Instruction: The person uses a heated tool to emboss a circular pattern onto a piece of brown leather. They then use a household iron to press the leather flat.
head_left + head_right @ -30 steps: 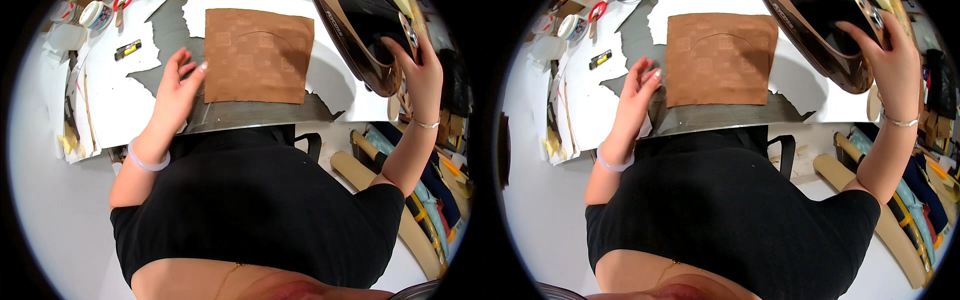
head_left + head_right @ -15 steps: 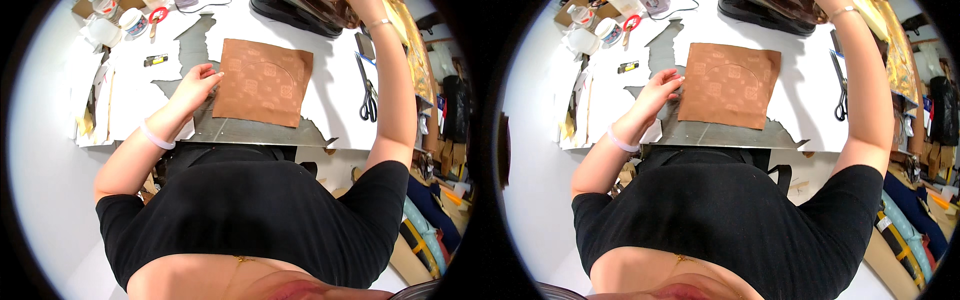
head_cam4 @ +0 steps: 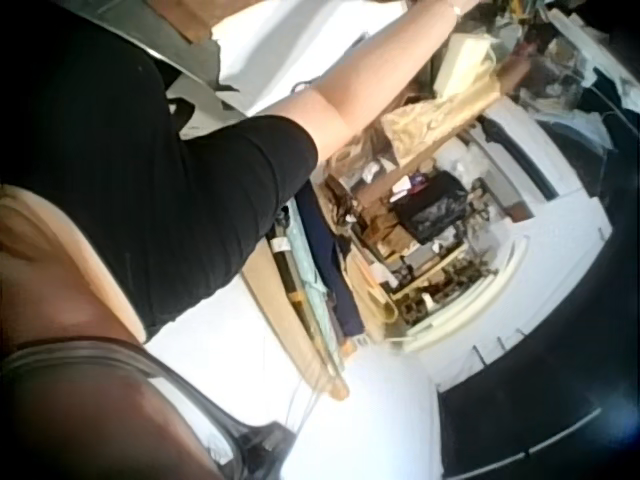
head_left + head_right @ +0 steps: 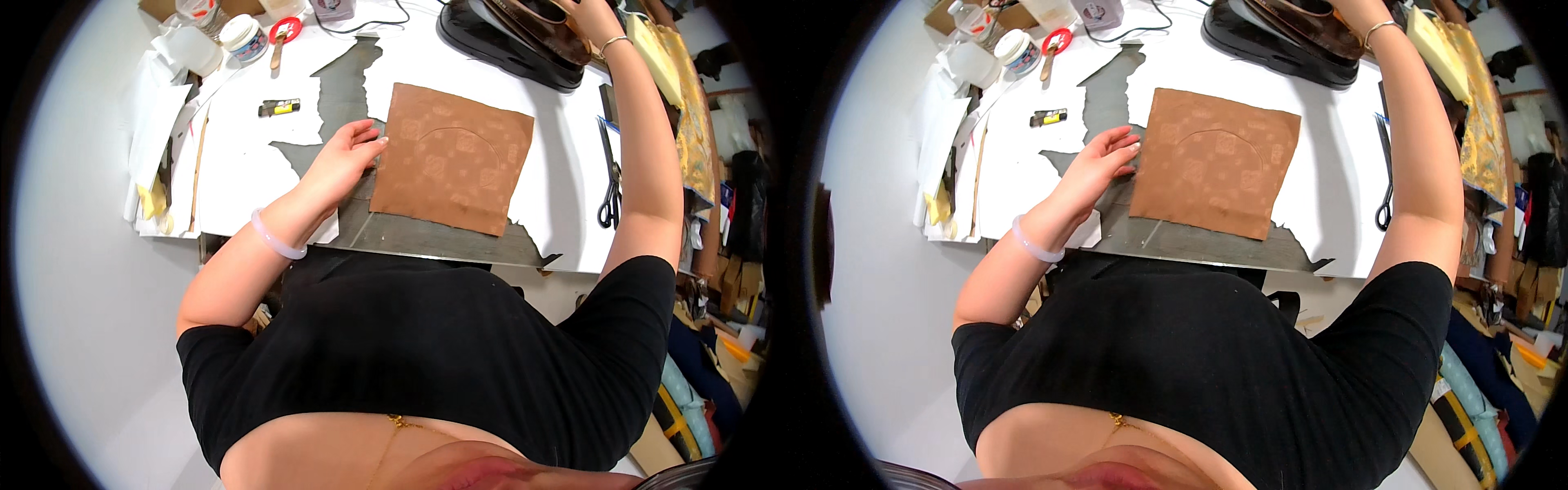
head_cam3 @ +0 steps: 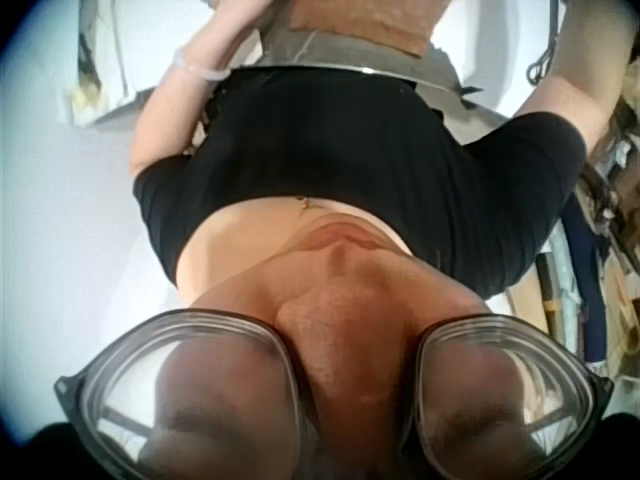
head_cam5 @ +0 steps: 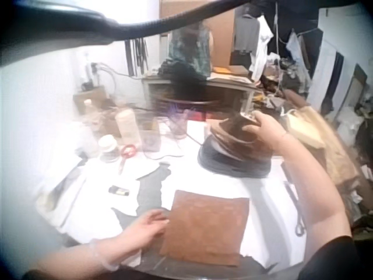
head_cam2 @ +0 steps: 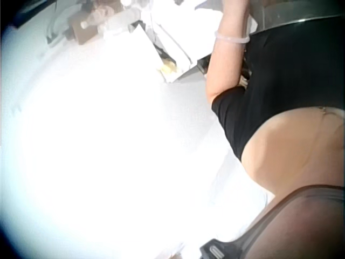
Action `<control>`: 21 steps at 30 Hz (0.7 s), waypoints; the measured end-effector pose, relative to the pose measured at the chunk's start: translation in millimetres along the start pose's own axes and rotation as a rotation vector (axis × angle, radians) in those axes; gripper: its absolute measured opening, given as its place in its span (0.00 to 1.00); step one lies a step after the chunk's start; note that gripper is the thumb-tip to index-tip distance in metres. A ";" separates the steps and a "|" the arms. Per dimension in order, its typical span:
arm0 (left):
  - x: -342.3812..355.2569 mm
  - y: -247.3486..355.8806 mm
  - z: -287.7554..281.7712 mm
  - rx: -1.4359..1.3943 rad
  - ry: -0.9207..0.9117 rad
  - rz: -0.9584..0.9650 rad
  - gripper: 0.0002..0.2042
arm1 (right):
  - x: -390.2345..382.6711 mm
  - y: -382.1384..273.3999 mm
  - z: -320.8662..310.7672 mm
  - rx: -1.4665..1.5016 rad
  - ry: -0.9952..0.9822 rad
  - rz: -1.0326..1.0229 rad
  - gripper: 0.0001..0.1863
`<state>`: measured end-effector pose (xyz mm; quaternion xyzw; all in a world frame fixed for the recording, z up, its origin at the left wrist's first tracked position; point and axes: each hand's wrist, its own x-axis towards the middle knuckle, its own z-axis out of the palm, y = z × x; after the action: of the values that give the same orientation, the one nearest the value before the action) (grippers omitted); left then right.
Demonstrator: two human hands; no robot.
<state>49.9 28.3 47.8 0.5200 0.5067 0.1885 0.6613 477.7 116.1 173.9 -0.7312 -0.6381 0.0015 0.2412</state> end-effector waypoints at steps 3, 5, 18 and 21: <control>2.4 0.0 1.5 0.000 0.001 -0.008 0.34 | 0.3 41.5 9.4 0.162 -0.085 0.008 0.22; 1.0 3.3 5.0 -0.005 -0.002 -0.010 0.34 | -0.5 55.0 4.8 0.003 -0.042 -0.088 0.31; 11.0 25.1 4.2 0.065 -0.173 -0.115 0.41 | -314.8 -71.5 87.6 0.153 -0.165 0.293 0.43; 19.1 33.0 0.3 0.100 -0.187 -0.173 0.42 | -337.5 -93.7 95.8 0.430 -0.110 0.405 0.40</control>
<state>67.3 55.7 67.8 0.5221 0.4945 0.0561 0.6927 298.0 -159.1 19.4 -0.7747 -0.4762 0.2241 0.3504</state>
